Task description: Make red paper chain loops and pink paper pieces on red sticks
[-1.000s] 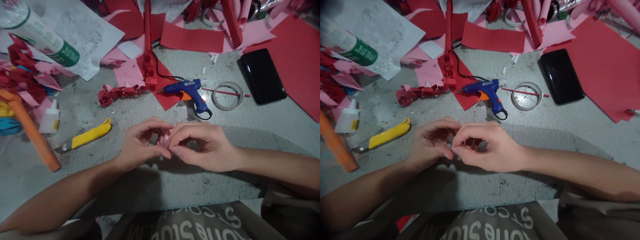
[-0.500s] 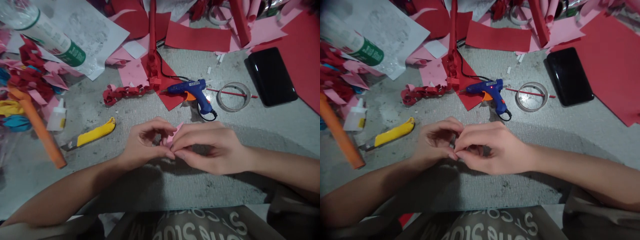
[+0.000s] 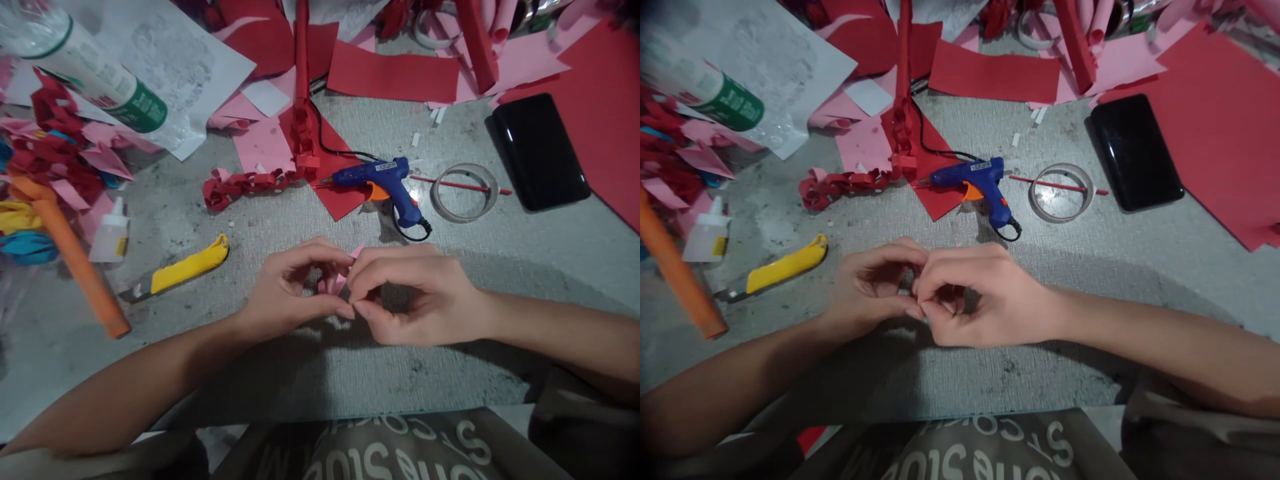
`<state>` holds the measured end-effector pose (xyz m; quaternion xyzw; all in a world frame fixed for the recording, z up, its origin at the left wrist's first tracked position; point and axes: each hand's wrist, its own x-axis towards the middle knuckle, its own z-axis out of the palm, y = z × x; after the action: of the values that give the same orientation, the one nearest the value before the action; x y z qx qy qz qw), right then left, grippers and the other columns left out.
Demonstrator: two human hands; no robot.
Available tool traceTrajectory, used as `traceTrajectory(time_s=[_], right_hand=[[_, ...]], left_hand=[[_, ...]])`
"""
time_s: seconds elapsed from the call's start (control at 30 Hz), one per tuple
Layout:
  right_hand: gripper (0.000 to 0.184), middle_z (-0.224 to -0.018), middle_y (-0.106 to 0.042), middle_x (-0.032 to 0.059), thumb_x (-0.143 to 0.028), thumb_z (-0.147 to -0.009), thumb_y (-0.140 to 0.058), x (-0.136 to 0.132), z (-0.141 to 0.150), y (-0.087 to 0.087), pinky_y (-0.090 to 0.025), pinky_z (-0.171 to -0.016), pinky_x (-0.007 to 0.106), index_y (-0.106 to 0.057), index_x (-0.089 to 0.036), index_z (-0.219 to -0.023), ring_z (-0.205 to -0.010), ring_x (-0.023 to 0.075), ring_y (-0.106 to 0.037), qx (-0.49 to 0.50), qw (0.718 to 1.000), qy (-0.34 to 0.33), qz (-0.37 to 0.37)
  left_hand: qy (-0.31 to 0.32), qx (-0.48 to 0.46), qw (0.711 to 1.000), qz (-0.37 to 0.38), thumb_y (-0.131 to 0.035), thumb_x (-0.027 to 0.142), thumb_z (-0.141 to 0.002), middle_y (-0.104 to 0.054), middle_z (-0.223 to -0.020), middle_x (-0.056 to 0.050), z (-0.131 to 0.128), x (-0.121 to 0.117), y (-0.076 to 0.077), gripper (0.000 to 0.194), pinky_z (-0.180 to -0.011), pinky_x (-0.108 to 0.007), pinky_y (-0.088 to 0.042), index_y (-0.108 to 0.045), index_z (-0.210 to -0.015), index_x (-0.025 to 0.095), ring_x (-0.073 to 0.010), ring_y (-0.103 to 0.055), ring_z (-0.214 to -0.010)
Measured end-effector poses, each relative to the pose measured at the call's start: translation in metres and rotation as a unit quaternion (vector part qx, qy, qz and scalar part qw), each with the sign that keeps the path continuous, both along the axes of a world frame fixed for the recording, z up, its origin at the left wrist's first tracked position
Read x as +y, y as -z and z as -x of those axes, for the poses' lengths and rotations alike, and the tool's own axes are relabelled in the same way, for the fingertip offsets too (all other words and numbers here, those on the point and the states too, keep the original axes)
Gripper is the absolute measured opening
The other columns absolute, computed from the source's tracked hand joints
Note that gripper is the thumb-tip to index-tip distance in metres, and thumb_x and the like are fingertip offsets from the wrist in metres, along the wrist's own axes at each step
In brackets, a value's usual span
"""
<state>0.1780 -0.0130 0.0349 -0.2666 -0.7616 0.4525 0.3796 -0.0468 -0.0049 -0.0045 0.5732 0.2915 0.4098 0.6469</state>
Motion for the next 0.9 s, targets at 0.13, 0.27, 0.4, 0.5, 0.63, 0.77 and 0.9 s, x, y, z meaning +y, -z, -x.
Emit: traceTrajectory(time_s=[0.13,0.27,0.4,0.5,0.63,0.77,0.9], right_hand=[[0.015,-0.084,-0.072,0.0013,-0.005,-0.087,-0.065,0.000,-0.001,0.000,-0.057,-0.074,0.027,-0.065,-0.020,-0.090,-0.077,0.0125,-0.067,0.003,1.000,0.000,0.007],[0.017,-0.084,-0.072,0.0005,-0.005,-0.086,-0.066,0.000,-0.001,0.000,-0.059,-0.076,0.029,-0.066,-0.021,-0.090,-0.077,0.0133,-0.068,0.002,1.000,0.003,0.013],[0.018,-0.081,-0.070,-0.0009,-0.005,-0.084,-0.067,0.000,0.000,0.000,-0.058,-0.074,0.030,-0.066,-0.023,-0.088,-0.075,0.0137,-0.065,0.010,0.999,0.014,0.028],[0.020,-0.082,-0.071,-0.0005,-0.002,-0.082,-0.068,0.001,-0.002,-0.001,-0.057,-0.073,0.029,-0.067,-0.022,-0.088,-0.078,0.0142,-0.067,0.022,0.998,0.016,0.056],[0.012,-0.082,-0.068,-0.0001,-0.006,-0.091,-0.066,0.002,-0.005,0.001,-0.054,-0.068,0.024,-0.068,-0.018,-0.090,-0.075,0.0109,-0.064,0.061,0.988,-0.003,0.145],[0.013,-0.084,-0.063,-0.0003,-0.024,-0.108,-0.058,0.004,-0.007,0.004,-0.057,-0.061,0.023,-0.060,-0.017,-0.097,-0.068,0.0099,-0.064,0.129,0.941,-0.062,0.308],[0.022,-0.084,-0.054,-0.0025,-0.031,-0.111,-0.055,-0.002,-0.031,-0.005,-0.057,-0.058,0.025,-0.053,-0.020,-0.093,-0.067,0.0117,-0.066,0.139,0.919,-0.050,0.367]], left_hand=[[0.001,-0.003,1.000,0.004,-0.103,0.021,-0.068,-0.073,-0.092,-0.002,-0.001,-0.001,0.000,0.051,-0.069,-0.022,-0.057,-0.084,-0.116,0.028,-0.0113,-0.065,-0.076],[0.001,-0.009,1.000,-0.002,-0.103,0.018,-0.069,-0.073,-0.094,-0.001,-0.001,-0.001,0.001,0.054,-0.068,-0.021,-0.056,-0.084,-0.118,0.028,-0.0096,-0.064,-0.074],[0.001,0.002,1.000,0.007,-0.103,0.017,-0.068,-0.073,-0.093,-0.001,-0.001,-0.002,0.001,0.055,-0.067,-0.021,-0.056,-0.084,-0.119,0.029,-0.0098,-0.064,-0.074],[0.003,0.014,1.000,0.007,-0.102,0.017,-0.069,-0.074,-0.092,-0.001,-0.001,-0.003,0.000,0.055,-0.065,-0.021,-0.055,-0.084,-0.119,0.029,-0.0103,-0.065,-0.075],[-0.011,0.015,1.000,0.006,-0.099,0.018,-0.074,-0.075,-0.092,-0.001,-0.002,-0.004,-0.001,0.046,-0.067,-0.021,-0.056,-0.085,-0.116,0.029,-0.0103,-0.066,-0.076],[-0.038,0.013,0.999,0.010,-0.091,0.023,-0.086,-0.075,-0.090,-0.001,-0.003,-0.006,-0.003,0.026,-0.069,-0.021,-0.057,-0.085,-0.111,0.027,-0.0105,-0.067,-0.078],[-0.029,0.035,0.999,-0.008,-0.082,0.030,-0.095,-0.072,-0.089,-0.002,-0.004,-0.009,-0.005,0.015,-0.065,-0.023,-0.052,-0.084,-0.107,0.023,-0.0097,-0.064,-0.072]])
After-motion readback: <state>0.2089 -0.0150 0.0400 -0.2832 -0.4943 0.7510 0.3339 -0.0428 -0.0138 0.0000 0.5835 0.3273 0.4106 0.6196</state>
